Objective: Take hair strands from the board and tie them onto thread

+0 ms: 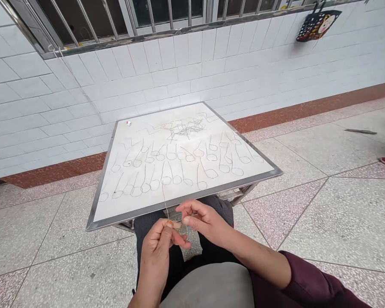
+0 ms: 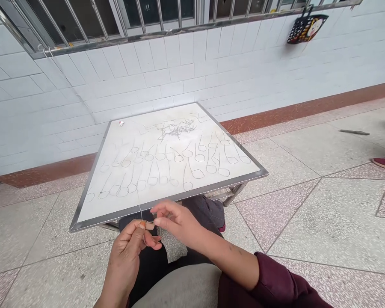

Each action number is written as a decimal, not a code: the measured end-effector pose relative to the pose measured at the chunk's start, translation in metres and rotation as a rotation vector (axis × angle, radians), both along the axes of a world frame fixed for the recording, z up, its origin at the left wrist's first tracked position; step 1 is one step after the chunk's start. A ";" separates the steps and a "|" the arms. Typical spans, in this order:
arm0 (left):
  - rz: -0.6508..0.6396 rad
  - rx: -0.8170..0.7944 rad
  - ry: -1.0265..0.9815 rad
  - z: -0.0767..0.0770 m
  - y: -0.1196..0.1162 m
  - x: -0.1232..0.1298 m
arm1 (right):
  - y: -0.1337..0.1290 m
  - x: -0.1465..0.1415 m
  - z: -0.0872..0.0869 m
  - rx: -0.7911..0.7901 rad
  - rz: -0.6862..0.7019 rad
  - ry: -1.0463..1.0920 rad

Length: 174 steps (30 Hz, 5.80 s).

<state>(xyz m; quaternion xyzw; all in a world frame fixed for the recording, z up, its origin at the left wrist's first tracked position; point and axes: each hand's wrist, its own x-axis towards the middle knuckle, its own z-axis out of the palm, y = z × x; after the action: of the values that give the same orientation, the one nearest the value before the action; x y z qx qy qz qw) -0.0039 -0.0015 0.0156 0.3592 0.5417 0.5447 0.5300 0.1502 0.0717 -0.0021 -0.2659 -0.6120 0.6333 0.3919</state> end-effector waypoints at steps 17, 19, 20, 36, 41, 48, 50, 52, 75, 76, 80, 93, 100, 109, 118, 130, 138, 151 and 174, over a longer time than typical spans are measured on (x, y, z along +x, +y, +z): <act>-0.141 -0.077 -0.070 0.007 -0.006 -0.008 | -0.003 0.000 -0.005 0.356 -0.073 -0.199; -0.149 -0.096 -0.082 0.007 -0.005 -0.009 | -0.003 0.000 -0.006 0.368 -0.065 -0.198; -0.154 -0.108 -0.085 0.008 -0.005 -0.009 | -0.004 0.000 -0.007 0.378 -0.062 -0.196; -0.055 -0.191 -0.187 0.000 -0.002 -0.007 | -0.005 -0.003 -0.012 0.130 -0.118 -0.135; 0.006 -0.127 -0.198 0.000 -0.001 -0.003 | -0.009 -0.004 -0.003 0.011 0.015 -0.074; 0.064 -0.045 -0.208 0.004 0.001 0.002 | -0.013 -0.005 -0.005 -0.035 0.105 -0.068; 0.063 -0.045 -0.213 0.002 0.001 0.002 | -0.014 -0.006 -0.008 0.012 0.070 -0.102; 0.075 -0.044 -0.219 0.000 0.002 0.003 | -0.015 -0.007 -0.011 0.076 0.017 -0.146; -0.070 -0.110 0.008 -0.011 0.000 0.005 | -0.004 -0.010 -0.021 0.462 -0.226 -0.315; -0.074 -0.117 0.004 -0.010 0.000 0.006 | -0.005 -0.010 -0.021 0.464 -0.235 -0.320; -0.058 -0.131 -0.046 -0.010 -0.001 0.008 | -0.006 -0.013 -0.021 0.442 -0.253 -0.339; 0.046 -0.075 -0.021 -0.012 -0.001 0.005 | -0.008 -0.012 -0.024 0.260 -0.191 -0.230; 0.052 -0.057 0.009 -0.017 0.001 0.000 | -0.007 -0.012 -0.027 0.241 -0.182 -0.173; 0.002 -0.096 0.031 -0.035 0.003 -0.005 | -0.007 -0.009 -0.020 0.323 -0.275 -0.138; -0.073 -0.036 0.067 -0.019 -0.002 -0.001 | -0.006 -0.004 -0.021 0.311 -0.307 -0.152; -0.070 -0.043 0.113 -0.017 -0.004 -0.005 | -0.008 -0.004 -0.022 0.215 -0.283 -0.206; -0.013 -0.041 0.030 -0.013 -0.001 -0.005 | -0.007 -0.004 -0.020 0.389 -0.325 -0.249; -0.029 -0.078 0.068 -0.012 0.003 -0.005 | -0.005 -0.007 -0.022 0.466 -0.376 -0.322; 0.152 -0.033 0.000 -0.021 0.004 -0.005 | -0.015 -0.013 -0.030 0.164 -0.132 -0.227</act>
<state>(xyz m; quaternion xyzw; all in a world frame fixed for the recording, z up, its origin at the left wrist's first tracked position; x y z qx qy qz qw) -0.0088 0.0024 -0.0054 0.3081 0.5763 0.5745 0.4928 0.1377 0.0571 -0.0317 -0.3424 -0.6831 0.5201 0.3815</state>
